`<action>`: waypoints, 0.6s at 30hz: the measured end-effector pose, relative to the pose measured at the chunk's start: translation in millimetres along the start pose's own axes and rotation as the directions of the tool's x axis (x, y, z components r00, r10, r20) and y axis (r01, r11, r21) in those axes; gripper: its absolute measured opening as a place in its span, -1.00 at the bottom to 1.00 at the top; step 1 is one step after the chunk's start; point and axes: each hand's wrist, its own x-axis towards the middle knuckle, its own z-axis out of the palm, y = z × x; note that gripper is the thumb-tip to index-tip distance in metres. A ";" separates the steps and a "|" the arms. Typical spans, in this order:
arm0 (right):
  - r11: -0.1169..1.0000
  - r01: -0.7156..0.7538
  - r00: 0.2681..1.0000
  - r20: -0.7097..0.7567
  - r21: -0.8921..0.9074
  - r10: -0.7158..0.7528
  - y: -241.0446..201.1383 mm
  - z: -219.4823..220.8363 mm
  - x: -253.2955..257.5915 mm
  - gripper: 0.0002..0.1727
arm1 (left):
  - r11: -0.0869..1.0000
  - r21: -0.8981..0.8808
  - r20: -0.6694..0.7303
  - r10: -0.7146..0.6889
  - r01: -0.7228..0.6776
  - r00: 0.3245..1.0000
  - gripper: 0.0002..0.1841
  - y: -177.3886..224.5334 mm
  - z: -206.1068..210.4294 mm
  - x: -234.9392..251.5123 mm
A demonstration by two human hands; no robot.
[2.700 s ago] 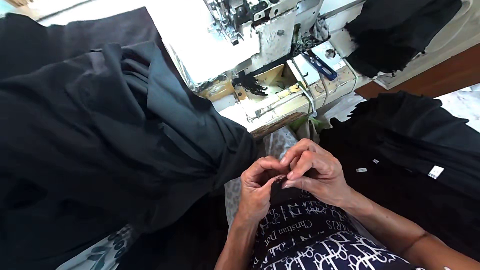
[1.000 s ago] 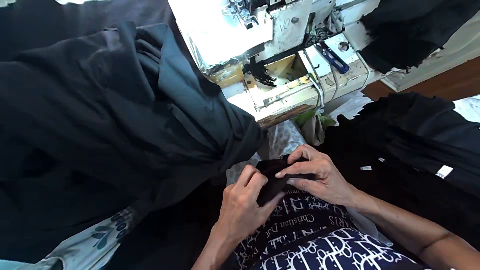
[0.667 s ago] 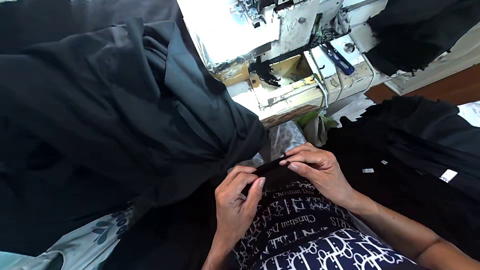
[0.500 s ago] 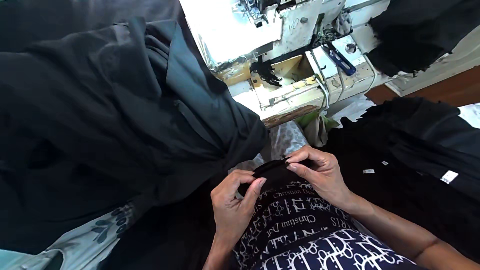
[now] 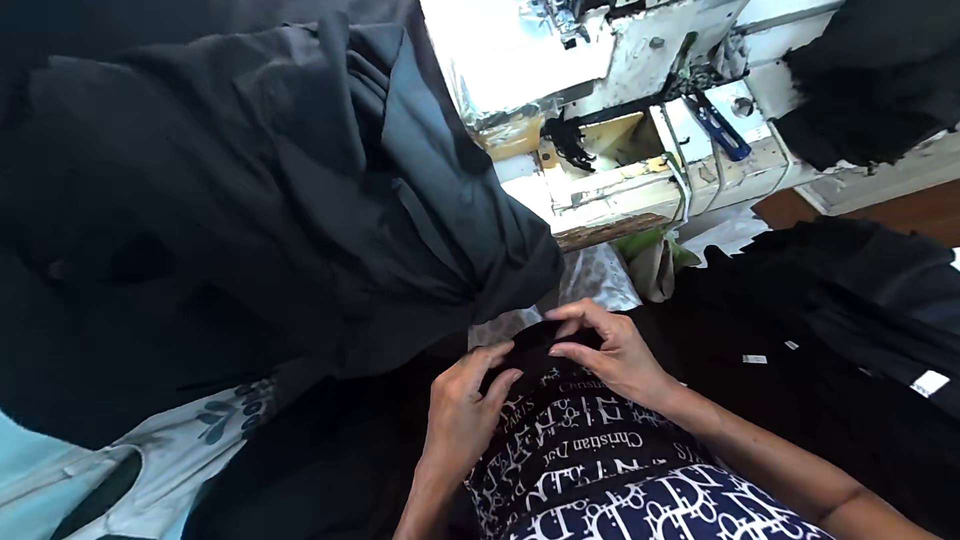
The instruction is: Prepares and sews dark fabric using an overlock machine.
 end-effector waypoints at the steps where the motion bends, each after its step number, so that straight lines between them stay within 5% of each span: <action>1: 0.996 -0.082 0.994 0.080 0.045 0.078 2.7 1.9 1.0 -0.63 | 0.999 0.034 -0.005 -0.017 0.018 1.000 -0.78 -3.0 -1.2 -4.2; 4: 0.932 -0.308 0.931 0.261 0.188 0.255 5.9 8.6 4.6 -0.84 | 0.998 0.059 -0.058 -0.029 0.032 0.998 -0.81 -11.1 -3.6 -15.3; 8: 0.939 -0.308 0.926 0.276 0.153 0.259 10.1 20.9 15.0 -0.88 | 0.994 -0.033 -0.143 -0.104 0.100 0.984 -0.84 -28.9 0.0 -20.3; 12: 0.986 -0.068 0.967 0.231 -0.155 0.103 8.3 35.0 34.8 -0.75 | 0.985 -0.039 -0.193 -0.174 0.170 0.966 -0.85 -40.2 -2.8 -10.7; 18: 0.807 0.436 0.900 0.182 -0.398 -0.397 -35.3 28.4 70.7 -0.83 | 0.990 0.073 -0.230 0.134 -0.120 0.964 -0.84 -27.4 -45.9 23.9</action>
